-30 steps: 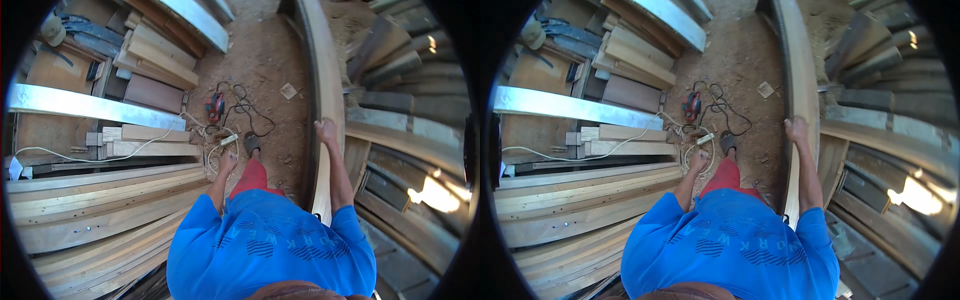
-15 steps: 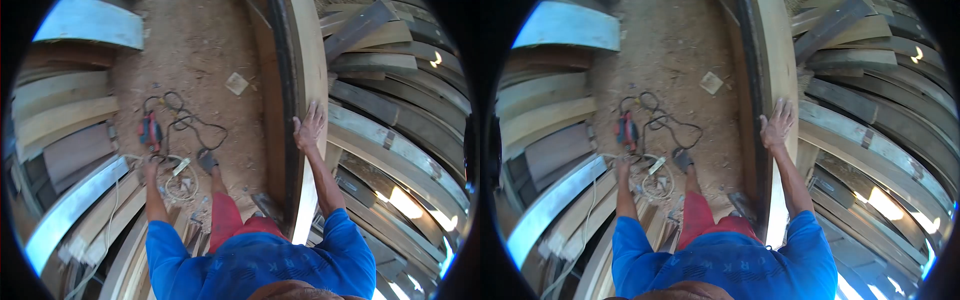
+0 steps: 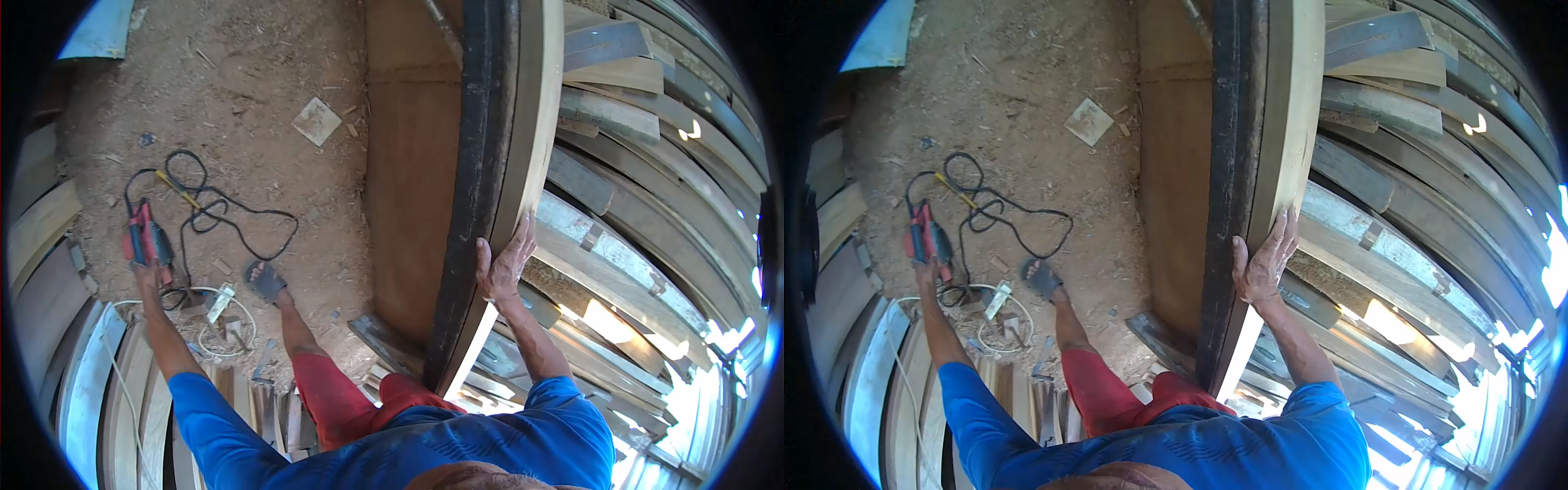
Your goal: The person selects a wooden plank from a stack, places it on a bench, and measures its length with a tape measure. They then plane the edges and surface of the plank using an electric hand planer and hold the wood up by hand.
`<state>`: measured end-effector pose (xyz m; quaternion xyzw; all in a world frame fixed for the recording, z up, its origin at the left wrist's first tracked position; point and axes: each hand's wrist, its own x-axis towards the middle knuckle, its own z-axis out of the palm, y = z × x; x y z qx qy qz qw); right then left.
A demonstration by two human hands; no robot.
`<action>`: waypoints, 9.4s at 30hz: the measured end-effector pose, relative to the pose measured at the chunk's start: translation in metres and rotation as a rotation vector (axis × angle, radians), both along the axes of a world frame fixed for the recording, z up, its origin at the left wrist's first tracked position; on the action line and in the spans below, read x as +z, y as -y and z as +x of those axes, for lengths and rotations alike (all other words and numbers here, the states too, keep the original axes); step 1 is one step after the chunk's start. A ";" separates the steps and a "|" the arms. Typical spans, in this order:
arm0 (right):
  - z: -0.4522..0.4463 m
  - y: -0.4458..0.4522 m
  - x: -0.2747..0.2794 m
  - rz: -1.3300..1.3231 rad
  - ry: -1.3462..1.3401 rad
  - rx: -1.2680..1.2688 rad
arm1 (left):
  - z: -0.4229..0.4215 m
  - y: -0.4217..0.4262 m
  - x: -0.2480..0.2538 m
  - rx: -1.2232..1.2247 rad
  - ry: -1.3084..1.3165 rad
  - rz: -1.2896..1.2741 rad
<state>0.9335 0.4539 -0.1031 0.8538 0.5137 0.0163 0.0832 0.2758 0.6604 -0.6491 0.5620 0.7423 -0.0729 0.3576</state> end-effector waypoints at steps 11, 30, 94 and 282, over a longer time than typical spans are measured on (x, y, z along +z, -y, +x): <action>-0.001 0.000 0.000 -0.001 -0.007 -0.007 | 0.071 -0.024 0.071 -0.166 -0.284 -0.147; -0.017 0.007 0.038 0.007 -0.156 -0.263 | 0.268 0.104 0.521 -1.309 0.108 0.098; -0.072 0.379 0.124 0.545 -1.477 -0.467 | 0.167 0.556 0.467 -0.421 0.201 -0.220; 0.165 -0.242 0.129 0.670 -1.337 -0.361 | 0.541 0.349 0.520 -0.516 0.793 -0.150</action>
